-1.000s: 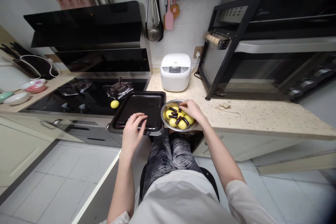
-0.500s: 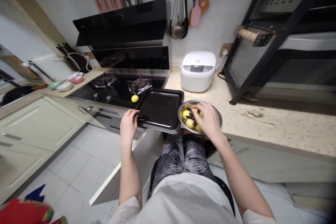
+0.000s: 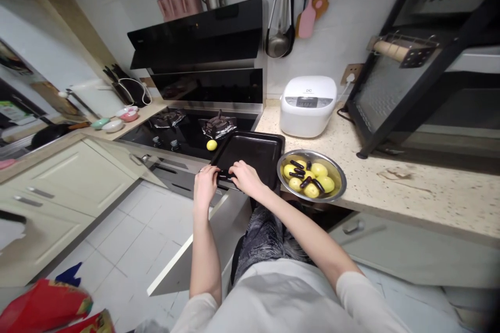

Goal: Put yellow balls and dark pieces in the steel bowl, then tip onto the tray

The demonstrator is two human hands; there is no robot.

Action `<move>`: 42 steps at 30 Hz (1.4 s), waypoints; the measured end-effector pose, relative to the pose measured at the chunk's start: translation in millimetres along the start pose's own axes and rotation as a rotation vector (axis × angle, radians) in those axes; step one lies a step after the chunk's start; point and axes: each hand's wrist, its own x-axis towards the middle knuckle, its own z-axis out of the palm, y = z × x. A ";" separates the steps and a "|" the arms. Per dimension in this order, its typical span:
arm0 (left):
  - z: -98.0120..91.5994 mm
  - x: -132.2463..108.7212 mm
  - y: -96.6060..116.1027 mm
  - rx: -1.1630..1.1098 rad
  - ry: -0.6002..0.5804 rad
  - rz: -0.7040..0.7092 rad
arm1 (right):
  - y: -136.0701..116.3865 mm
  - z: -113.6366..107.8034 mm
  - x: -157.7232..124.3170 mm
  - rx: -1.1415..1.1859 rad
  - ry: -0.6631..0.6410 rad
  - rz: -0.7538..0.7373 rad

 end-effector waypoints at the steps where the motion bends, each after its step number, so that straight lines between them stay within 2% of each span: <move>1: 1.5 0.4 -0.9 -0.003 0.007 -0.003 | -1.0 3.4 5.6 -0.004 -0.011 0.002; 9: 4.8 2.1 -7.1 -0.029 -0.006 0.002 | -5.4 18.3 28.3 -0.018 -0.077 0.013; 14: 4.9 2.3 -9.9 -0.034 -0.016 0.011 | -13.2 11.0 31.8 -0.016 -0.085 0.022; 17: 5.6 3.4 -14.2 -0.035 -0.024 0.014 | -13.4 0.0 24.4 -0.018 -0.058 0.031; 20: 5.3 8.1 -17.2 -0.028 -0.059 0.029 | -5.4 -16.0 3.9 -0.025 0.001 0.061; 24: 1.2 21.8 -13.4 -0.004 -0.190 0.032 | 20.2 -44.5 -44.7 -0.019 0.114 0.129; 28: -2.5 38.8 -6.1 0.074 -0.349 0.033 | 61.5 -77.7 -102.8 0.095 0.407 0.237; 31: -0.9 46.0 -5.7 0.124 -0.401 0.037 | 94.3 -100.1 -141.4 0.084 0.561 0.372; 36: 6.4 47.0 -12.3 0.103 -0.318 0.093 | 133.3 -118.4 -179.8 0.023 0.604 0.514; 39: 6.8 45.7 -11.0 0.100 -0.248 0.106 | 145.3 -116.6 -185.3 -0.001 0.585 0.540; 42: 2.1 43.0 0.5 0.077 -0.140 0.097 | 151.0 -110.7 -182.9 -0.010 0.532 0.551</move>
